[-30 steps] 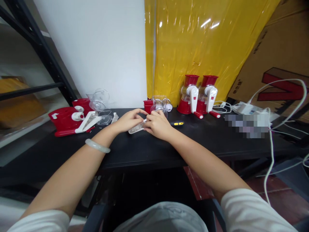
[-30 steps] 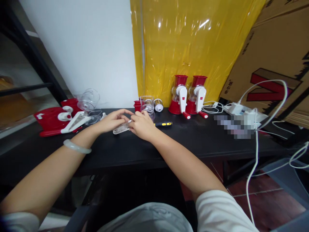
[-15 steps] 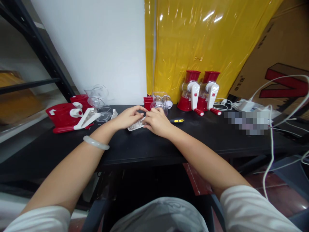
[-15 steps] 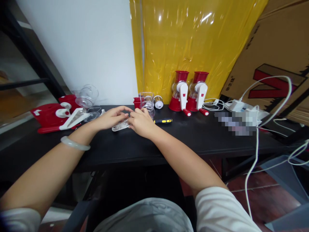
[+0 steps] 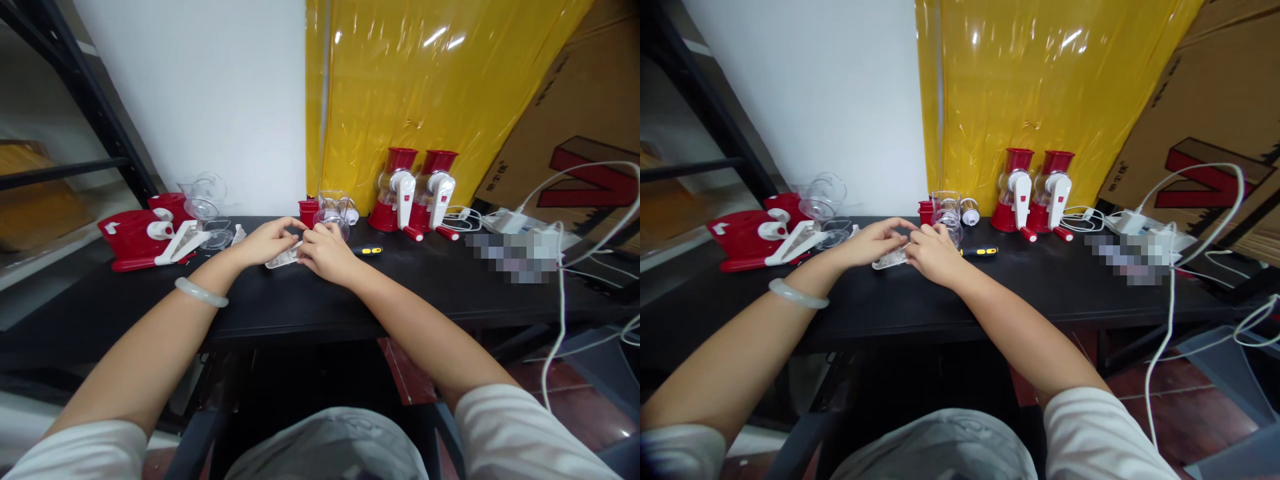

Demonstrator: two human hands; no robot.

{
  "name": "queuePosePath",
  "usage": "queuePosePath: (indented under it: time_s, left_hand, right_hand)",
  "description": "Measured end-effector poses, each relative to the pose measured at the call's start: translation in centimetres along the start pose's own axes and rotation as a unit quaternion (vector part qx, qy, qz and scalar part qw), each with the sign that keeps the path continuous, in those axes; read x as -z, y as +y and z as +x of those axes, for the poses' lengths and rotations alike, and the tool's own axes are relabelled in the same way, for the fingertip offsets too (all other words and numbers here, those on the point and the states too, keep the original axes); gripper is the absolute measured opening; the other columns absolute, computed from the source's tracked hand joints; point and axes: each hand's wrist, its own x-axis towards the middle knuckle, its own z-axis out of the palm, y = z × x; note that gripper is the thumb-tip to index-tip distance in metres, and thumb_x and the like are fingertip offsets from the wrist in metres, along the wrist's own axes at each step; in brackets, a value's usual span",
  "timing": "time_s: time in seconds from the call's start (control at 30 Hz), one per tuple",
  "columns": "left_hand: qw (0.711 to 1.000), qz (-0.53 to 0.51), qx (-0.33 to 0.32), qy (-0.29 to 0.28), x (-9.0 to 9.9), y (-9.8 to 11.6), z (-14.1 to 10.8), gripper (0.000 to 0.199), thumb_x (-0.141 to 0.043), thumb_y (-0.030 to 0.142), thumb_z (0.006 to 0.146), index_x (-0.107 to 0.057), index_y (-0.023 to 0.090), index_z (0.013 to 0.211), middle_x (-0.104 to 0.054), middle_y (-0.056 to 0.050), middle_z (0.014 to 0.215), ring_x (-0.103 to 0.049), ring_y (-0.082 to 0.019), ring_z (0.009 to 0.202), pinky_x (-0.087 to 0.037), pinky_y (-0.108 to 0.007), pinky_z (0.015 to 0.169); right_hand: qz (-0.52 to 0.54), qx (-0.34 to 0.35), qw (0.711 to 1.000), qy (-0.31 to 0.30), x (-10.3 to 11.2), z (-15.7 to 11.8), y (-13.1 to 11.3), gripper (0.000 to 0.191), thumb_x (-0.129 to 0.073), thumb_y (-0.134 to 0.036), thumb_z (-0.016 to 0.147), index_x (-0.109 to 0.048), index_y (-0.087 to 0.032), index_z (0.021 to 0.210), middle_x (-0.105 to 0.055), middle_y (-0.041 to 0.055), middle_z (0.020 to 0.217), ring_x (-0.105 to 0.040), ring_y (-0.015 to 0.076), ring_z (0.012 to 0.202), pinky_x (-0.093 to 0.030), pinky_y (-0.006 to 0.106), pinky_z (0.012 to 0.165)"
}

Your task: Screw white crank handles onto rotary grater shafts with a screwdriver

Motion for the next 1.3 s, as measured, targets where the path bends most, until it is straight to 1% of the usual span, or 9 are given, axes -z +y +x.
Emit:
queuePosePath:
  time_s: [0.1,0.33,0.5,0.6,0.8,0.93,1.07,1.13,1.3]
  left_hand:
    - [1.000,-0.001,-0.001,0.002,0.0,-0.1,0.0,0.036,-0.055,0.026,0.085,-0.056,0.015,0.119,-0.057,0.004,0.060,-0.038,-0.007,0.042,-0.030,-0.019,0.044]
    - [1.000,0.015,0.004,0.005,0.0,-0.3,0.1,0.040,-0.056,0.029,0.083,-0.056,0.014,0.121,-0.060,0.003,0.062,-0.038,-0.008,0.042,-0.029,-0.020,0.044]
    - [0.999,0.031,-0.024,0.010,0.1,-0.7,0.3,0.040,-0.055,0.032,0.083,-0.058,0.015,0.119,-0.067,0.000,0.070,-0.057,-0.013,0.059,-0.042,-0.023,0.059]
    - [0.998,0.045,-0.035,0.011,0.1,-1.1,0.4,0.039,-0.054,0.032,0.083,-0.058,0.016,0.118,-0.069,-0.001,0.074,-0.062,-0.015,0.067,-0.045,-0.025,0.066]
    - [0.998,0.053,-0.027,-0.019,0.3,-1.4,0.5,0.038,-0.056,0.037,0.084,-0.057,0.015,0.115,-0.066,0.000,0.069,-0.053,-0.011,0.052,-0.038,-0.022,0.052]
    - [0.999,0.035,-0.012,-0.034,0.8,-1.0,0.3,0.043,-0.060,0.044,0.083,-0.058,0.015,0.116,-0.058,0.004,0.060,-0.041,-0.007,0.043,-0.029,-0.020,0.044]
    - [0.998,0.019,0.023,-0.047,1.5,-0.8,0.0,0.051,-0.068,0.044,0.077,-0.059,0.016,0.119,-0.065,0.000,0.068,-0.053,-0.010,0.051,-0.037,-0.019,0.046]
    - [0.997,0.015,0.052,-0.056,1.9,-0.9,0.0,0.056,-0.071,0.042,0.075,-0.057,0.017,0.123,-0.069,-0.003,0.073,-0.062,-0.014,0.059,-0.043,-0.020,0.048]
    - [0.995,0.030,0.085,-0.051,3.0,-1.1,-0.2,0.059,-0.074,0.043,0.072,-0.058,0.019,0.125,-0.072,-0.005,0.074,-0.068,-0.018,0.066,-0.048,-0.021,0.049]
  right_hand:
    - [0.000,0.002,1.000,0.006,-0.1,0.0,0.1,0.016,-0.064,-0.028,0.090,-0.070,-0.018,0.100,-0.063,0.0089,0.098,-0.044,0.0252,0.102,-0.025,0.042,0.092]
    - [-0.016,0.005,1.000,-0.009,-0.3,0.0,0.0,0.015,-0.062,-0.029,0.092,-0.070,-0.017,0.096,-0.062,0.0099,0.101,-0.045,0.0258,0.104,-0.025,0.043,0.093]
    - [-0.018,-0.005,1.000,-0.015,-0.2,0.0,-0.2,0.013,-0.061,-0.027,0.092,-0.067,-0.017,0.099,-0.061,0.0103,0.105,-0.044,0.0259,0.104,-0.026,0.043,0.092]
    - [-0.009,-0.008,1.000,-0.012,-0.2,0.0,-0.3,0.013,-0.062,-0.027,0.091,-0.065,-0.017,0.099,-0.061,0.0106,0.105,-0.044,0.0260,0.102,-0.026,0.043,0.091]
    - [0.080,-0.019,0.997,0.000,-0.1,0.0,-0.3,0.009,-0.060,-0.027,0.092,-0.062,-0.019,0.093,-0.061,0.0082,0.099,-0.044,0.0243,0.097,-0.030,0.040,0.087]
    - [0.168,-0.023,0.984,0.056,0.8,0.0,0.9,0.009,-0.055,-0.026,0.092,-0.058,-0.019,0.087,-0.059,0.0061,0.091,-0.045,0.0210,0.090,-0.034,0.036,0.085]
    - [0.205,-0.051,0.967,0.145,2.1,0.0,3.1,0.008,-0.057,-0.024,0.088,-0.058,-0.019,0.082,-0.058,0.0043,0.082,-0.047,0.0197,0.086,-0.037,0.035,0.082]
    - [0.236,-0.066,0.963,0.111,2.5,-0.2,3.9,0.007,-0.060,-0.023,0.084,-0.059,-0.017,0.080,-0.057,0.0023,0.077,-0.049,0.0168,0.078,-0.038,0.031,0.075]
    - [0.291,-0.120,0.941,-0.127,2.3,-0.6,4.1,0.004,-0.064,-0.017,0.079,-0.067,-0.014,0.080,-0.059,-0.0014,0.066,-0.048,0.0096,0.059,-0.036,0.024,0.061]
